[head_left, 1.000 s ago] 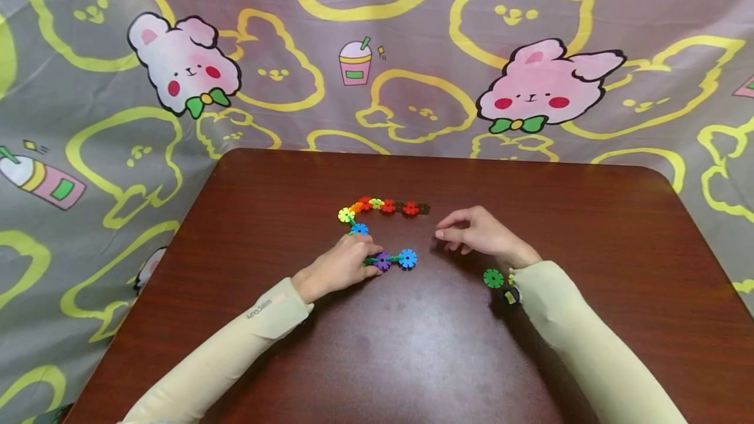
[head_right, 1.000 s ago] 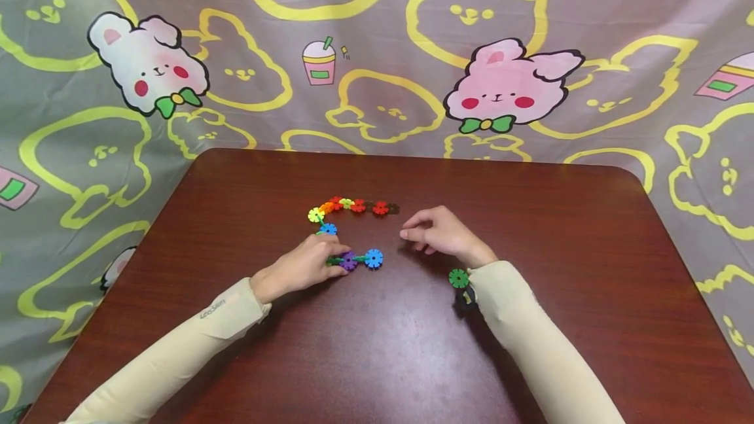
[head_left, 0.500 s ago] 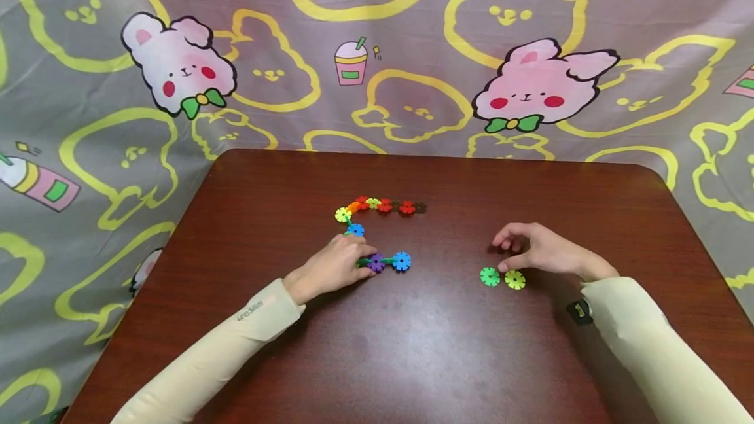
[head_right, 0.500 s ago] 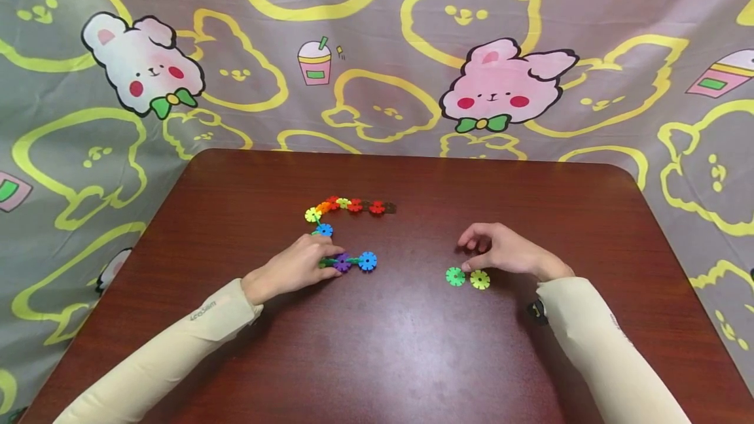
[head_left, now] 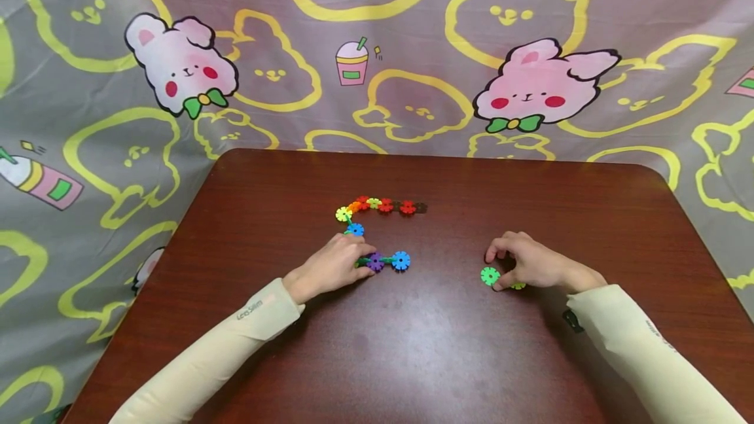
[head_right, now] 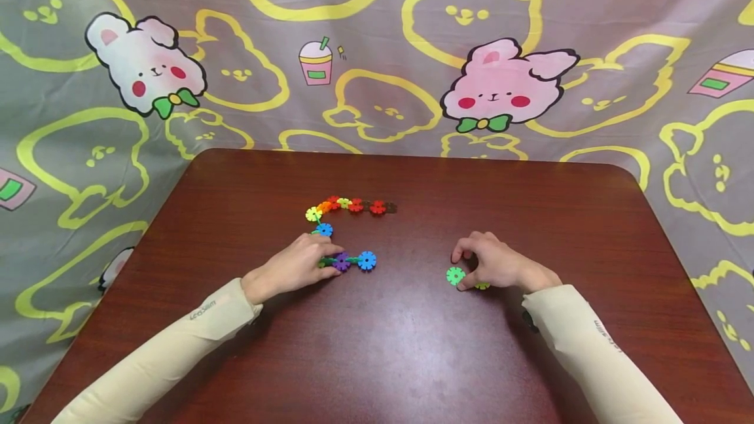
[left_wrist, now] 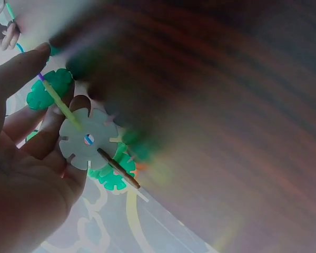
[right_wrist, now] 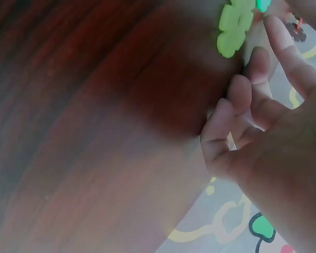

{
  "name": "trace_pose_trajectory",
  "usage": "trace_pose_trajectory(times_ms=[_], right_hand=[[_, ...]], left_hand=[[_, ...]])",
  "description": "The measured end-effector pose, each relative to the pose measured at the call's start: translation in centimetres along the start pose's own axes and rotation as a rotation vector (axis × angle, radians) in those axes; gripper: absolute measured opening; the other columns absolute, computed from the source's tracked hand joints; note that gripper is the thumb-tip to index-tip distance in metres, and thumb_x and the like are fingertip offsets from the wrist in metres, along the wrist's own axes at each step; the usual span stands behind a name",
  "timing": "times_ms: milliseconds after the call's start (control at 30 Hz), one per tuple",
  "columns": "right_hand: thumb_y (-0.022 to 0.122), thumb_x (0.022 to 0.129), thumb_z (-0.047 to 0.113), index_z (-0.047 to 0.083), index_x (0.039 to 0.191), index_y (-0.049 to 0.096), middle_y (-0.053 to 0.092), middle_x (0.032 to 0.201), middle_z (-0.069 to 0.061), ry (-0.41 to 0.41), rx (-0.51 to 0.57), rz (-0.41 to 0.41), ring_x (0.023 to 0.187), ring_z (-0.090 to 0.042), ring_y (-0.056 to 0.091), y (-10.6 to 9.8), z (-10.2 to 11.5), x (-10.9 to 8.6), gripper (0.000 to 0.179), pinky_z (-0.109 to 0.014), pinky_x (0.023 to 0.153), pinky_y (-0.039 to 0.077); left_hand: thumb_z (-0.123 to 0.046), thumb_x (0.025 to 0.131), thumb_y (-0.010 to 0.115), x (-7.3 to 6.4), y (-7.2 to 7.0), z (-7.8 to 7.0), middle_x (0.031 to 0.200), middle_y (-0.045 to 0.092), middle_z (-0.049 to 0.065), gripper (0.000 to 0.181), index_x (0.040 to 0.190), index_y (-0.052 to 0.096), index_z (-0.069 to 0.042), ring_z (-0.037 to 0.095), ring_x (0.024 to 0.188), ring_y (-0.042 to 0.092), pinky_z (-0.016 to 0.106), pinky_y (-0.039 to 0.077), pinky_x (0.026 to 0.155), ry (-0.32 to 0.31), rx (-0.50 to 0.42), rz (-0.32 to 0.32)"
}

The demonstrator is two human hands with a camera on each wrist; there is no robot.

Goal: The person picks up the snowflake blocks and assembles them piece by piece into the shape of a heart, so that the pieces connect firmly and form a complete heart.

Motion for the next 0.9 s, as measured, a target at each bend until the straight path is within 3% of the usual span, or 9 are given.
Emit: trace_pose_trajectory(times_ms=[400, 633, 900], right_hand=[[0.088, 0.064, 0.021, 0.022, 0.086, 0.063, 0.054, 0.086, 0.002, -0.022, -0.035, -0.013, 0.086, -0.016, 0.046, 0.19, 0.46, 0.08, 0.033, -0.028, 0.076, 0.035], [0.088, 0.063, 0.022, 0.021, 0.082, 0.062, 0.055, 0.086, 0.001, 0.005, -0.042, -0.007, 0.085, -0.017, 0.047, 0.02, 0.66, 0.33, 0.032, -0.029, 0.075, 0.036], [0.086, 0.066, 0.01, 0.014, 0.083, 0.059, 0.058, 0.075, 0.004, 0.047, 0.052, 0.003, 0.069, -0.01, 0.052, 0.22, 1.05, 0.91, 0.033, -0.022, 0.062, 0.041]], left_hand=[[-0.03, 0.086, 0.074, 0.04, 0.06, -0.05, 0.1, 0.069, 0.002, 0.034, 0.111, 0.07, -0.008, 0.017, 0.092, 0.063, 0.042, 0.048, 0.088, -0.01, 0.015, -0.002], [-0.033, 0.085, 0.074, 0.03, 0.05, -0.08, 0.104, 0.068, 0.002, 0.04, 0.117, 0.067, -0.009, 0.017, 0.094, 0.063, 0.041, 0.047, 0.089, -0.033, 0.036, 0.011], [-0.036, 0.083, 0.075, 0.23, 0.01, -0.84, 0.104, 0.063, 0.002, 0.047, 0.119, 0.065, -0.008, 0.017, 0.095, 0.058, 0.038, 0.044, 0.085, -0.023, 0.03, -0.018]])
Point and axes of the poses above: each hand's wrist, its own x-axis towards the middle knuckle, its own y-axis out of the palm, z = x × y, the point moved 3 cm from there along x, towards the middle knuckle
